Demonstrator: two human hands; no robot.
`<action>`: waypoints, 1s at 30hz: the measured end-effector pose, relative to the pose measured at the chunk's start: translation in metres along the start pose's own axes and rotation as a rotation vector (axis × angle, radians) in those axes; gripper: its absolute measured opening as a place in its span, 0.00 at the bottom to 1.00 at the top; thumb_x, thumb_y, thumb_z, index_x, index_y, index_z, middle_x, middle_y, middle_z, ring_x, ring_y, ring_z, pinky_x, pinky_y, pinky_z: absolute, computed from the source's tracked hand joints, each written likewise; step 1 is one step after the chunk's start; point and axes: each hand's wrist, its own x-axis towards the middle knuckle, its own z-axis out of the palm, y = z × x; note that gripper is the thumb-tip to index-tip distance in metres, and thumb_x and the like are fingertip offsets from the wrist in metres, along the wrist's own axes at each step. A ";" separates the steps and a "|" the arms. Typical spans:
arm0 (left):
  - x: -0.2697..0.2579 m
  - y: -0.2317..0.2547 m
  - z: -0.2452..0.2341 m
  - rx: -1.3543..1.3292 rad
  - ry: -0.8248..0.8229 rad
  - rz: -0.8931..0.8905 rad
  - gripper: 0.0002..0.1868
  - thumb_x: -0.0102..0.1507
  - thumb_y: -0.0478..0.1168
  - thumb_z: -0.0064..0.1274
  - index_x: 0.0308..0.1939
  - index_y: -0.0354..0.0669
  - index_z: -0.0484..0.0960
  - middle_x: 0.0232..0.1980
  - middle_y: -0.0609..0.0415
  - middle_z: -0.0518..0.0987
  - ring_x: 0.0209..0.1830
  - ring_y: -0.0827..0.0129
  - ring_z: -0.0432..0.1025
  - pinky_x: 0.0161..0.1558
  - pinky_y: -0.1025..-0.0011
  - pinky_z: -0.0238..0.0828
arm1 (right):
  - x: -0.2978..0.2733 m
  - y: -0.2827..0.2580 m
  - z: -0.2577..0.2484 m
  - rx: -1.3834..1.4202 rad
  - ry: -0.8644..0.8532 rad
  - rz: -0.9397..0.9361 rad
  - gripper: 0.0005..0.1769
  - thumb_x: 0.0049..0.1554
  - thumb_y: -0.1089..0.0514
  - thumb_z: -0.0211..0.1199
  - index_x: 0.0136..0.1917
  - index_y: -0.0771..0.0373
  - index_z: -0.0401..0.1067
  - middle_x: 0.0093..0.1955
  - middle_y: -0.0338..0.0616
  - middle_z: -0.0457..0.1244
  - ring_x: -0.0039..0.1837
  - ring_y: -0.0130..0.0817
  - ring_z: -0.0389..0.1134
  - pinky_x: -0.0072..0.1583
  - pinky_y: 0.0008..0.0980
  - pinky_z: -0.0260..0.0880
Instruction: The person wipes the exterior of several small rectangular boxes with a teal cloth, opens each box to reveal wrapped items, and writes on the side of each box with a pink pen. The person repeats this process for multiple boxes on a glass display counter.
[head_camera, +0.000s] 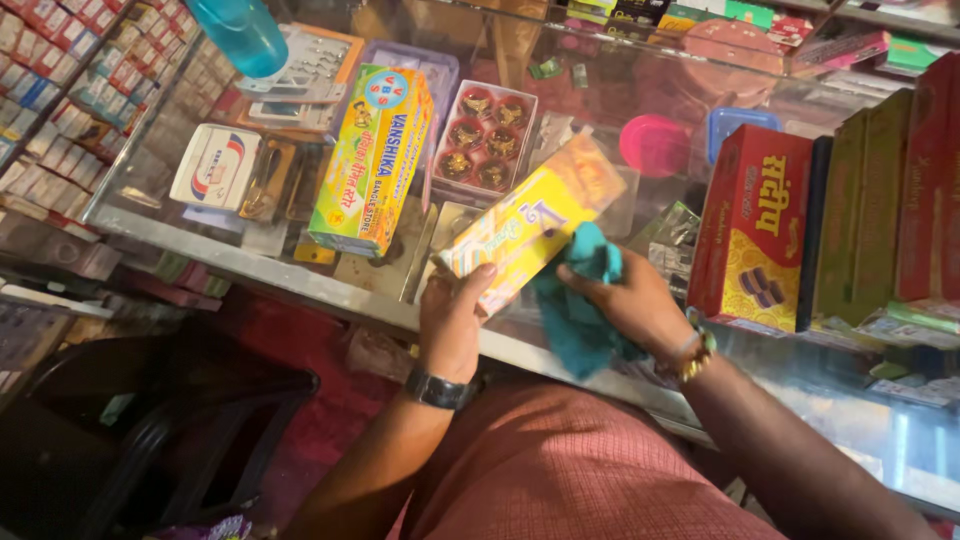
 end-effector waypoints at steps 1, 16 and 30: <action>-0.002 -0.002 -0.002 0.092 -0.002 0.084 0.18 0.65 0.35 0.58 0.58 0.32 0.80 0.51 0.50 0.85 0.47 0.64 0.80 0.45 0.69 0.78 | -0.012 -0.004 -0.003 -0.042 0.076 -0.051 0.24 0.54 0.47 0.69 0.59 0.63 0.75 0.51 0.42 0.72 0.52 0.33 0.72 0.57 0.37 0.72; -0.030 0.001 0.009 0.857 -0.135 0.491 0.16 0.62 0.38 0.59 0.52 0.34 0.81 0.46 0.44 0.85 0.45 0.57 0.82 0.46 0.65 0.77 | 0.068 -0.003 0.026 -0.264 0.508 -0.900 0.24 0.66 0.54 0.57 0.71 0.67 0.65 0.73 0.60 0.59 0.75 0.57 0.58 0.76 0.48 0.55; -0.011 -0.034 -0.024 0.323 -0.290 0.217 0.29 0.67 0.38 0.57 0.71 0.36 0.67 0.55 0.52 0.78 0.51 0.73 0.72 0.54 0.71 0.71 | 0.039 -0.002 0.041 -0.479 0.442 -0.877 0.35 0.62 0.63 0.58 0.79 0.68 0.53 0.83 0.68 0.43 0.85 0.62 0.43 0.83 0.49 0.44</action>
